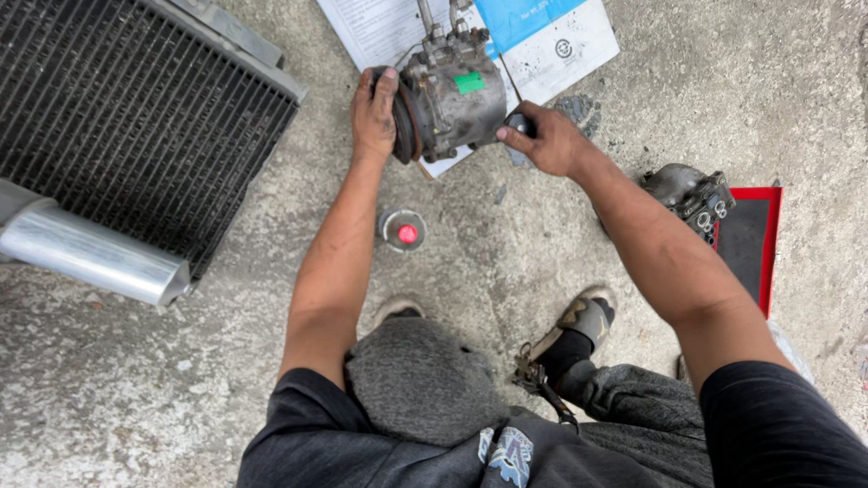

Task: The person uses a ratchet wrench to loosen and remove bolts from a metal compressor component. They then wipe the component with a cloth to clean it.

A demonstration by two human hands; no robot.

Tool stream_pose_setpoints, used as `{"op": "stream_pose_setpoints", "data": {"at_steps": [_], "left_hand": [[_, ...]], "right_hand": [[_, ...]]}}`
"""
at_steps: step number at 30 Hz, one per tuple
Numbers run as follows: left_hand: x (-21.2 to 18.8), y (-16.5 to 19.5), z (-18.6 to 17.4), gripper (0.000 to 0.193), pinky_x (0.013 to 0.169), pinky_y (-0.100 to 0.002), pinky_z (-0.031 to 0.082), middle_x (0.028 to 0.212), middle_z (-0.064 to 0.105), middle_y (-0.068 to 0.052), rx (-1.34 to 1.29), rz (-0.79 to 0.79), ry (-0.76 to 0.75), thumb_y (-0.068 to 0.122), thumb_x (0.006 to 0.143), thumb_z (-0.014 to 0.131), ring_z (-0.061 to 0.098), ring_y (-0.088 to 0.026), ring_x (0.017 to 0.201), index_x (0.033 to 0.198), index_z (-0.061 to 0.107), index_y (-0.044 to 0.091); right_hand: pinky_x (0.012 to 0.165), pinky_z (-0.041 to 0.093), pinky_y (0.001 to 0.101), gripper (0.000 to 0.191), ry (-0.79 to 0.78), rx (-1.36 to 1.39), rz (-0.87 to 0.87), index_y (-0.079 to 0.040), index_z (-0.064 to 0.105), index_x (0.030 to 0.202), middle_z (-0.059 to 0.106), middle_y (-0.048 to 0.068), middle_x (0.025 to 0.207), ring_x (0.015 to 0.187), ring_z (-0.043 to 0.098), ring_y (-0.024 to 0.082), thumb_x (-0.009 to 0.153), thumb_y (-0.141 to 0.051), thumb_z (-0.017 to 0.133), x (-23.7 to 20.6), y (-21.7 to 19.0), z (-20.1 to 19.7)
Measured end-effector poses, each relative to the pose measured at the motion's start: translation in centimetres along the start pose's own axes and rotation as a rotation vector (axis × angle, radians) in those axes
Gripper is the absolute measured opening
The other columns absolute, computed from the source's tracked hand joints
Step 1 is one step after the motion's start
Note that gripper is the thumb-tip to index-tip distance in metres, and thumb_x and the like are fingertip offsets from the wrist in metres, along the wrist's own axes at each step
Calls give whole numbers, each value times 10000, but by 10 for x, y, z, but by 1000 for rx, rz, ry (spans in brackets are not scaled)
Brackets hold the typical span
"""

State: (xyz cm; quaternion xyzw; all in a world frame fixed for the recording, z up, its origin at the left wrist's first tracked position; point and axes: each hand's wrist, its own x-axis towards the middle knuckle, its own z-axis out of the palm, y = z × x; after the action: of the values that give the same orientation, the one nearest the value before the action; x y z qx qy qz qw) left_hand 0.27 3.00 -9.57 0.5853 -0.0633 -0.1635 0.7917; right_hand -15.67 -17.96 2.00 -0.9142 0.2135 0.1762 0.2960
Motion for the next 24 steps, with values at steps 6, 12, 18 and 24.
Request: {"op": "stream_pose_setpoints", "data": {"at_steps": [6, 12, 18, 24], "left_hand": [[4, -10, 1, 329, 775, -285, 494, 881, 665, -31, -64, 24, 59, 317, 960, 687, 579, -125, 824, 1008, 700, -7], [10, -29, -1, 321, 748, -289, 478, 878, 636, -23, -176, -22, 61, 309, 952, 716, 557, -126, 817, 992, 679, -7], [8, -41, -4, 336, 771, -268, 484, 932, 615, 9, -214, -52, 21, 363, 971, 713, 555, -95, 868, 1017, 667, 33], [3, -50, -6, 359, 753, -268, 474, 921, 614, 7, -312, -162, 85, 374, 952, 728, 565, -107, 844, 1054, 681, 33]], "right_hand": [[554, 482, 342, 586, -198, 613, 139, -39, 531, 1327, 606, 48, 739, 604, 566, 156, 957, -483, 629, -25, 35, 4], [632, 614, 373, 422, -564, 630, 208, 13, 650, 908, 712, 122, 716, 636, 728, 243, 899, -408, 679, -78, 114, 0], [543, 551, 355, 412, -751, 1194, 191, -39, 604, 803, 651, 108, 691, 582, 662, 212, 939, -419, 685, -81, 156, 30], [347, 281, 253, 370, -530, 1287, 341, -26, 594, 911, 449, 8, 579, 421, 365, 87, 963, -384, 669, -98, 171, 45]]}}
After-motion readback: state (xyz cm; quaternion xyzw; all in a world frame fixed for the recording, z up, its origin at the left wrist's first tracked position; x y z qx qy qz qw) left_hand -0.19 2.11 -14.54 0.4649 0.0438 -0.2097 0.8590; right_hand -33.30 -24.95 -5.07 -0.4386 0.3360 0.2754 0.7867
